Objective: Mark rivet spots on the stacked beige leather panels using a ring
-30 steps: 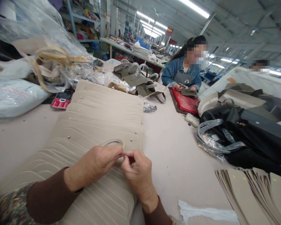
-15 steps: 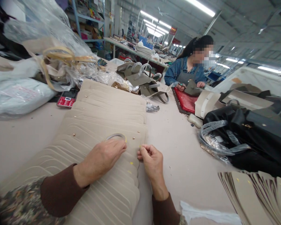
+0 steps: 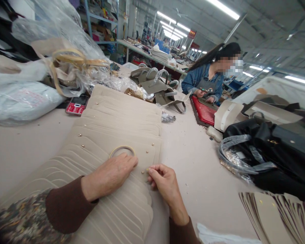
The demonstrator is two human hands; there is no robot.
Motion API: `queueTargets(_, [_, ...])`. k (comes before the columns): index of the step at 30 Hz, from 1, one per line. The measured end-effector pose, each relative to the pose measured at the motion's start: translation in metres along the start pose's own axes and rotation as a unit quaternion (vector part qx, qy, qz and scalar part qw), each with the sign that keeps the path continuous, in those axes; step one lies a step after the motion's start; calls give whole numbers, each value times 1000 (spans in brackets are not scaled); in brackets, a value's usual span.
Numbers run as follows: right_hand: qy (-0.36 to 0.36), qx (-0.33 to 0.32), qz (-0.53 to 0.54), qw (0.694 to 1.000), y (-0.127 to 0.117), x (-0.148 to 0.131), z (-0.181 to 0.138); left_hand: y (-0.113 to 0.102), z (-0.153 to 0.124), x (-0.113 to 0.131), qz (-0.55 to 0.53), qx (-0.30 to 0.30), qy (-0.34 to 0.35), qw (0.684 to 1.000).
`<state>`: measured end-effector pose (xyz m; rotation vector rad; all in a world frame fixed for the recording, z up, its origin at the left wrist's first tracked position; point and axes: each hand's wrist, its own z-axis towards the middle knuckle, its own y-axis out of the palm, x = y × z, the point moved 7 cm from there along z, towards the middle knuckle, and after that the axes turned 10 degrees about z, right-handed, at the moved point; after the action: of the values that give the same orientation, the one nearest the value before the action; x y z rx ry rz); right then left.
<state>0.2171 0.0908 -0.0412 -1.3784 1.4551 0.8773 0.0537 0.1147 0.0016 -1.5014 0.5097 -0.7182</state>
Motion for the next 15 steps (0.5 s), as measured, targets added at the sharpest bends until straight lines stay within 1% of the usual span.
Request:
queueTargets(3, [0,-6,-77,997,7,1,-5,0,0,0,-3,-15,3,1000])
queueTargets(6, [-42,-7,-147,988,12,-1,-6,0,0,0,-10,-16,2,1000])
queueTargets(10, [-104,-6,-231,967,20,-9,-6,2,0,1,-11,-19,3,1000])
queueTargets(13, [-140,2,-276,951,26,-17,-7,2,0,1,-14,-16,3,1000])
queueTargets(15, [-153,6,-290,945,28,-19,-8,2,0,1,-15,-14,4,1000])
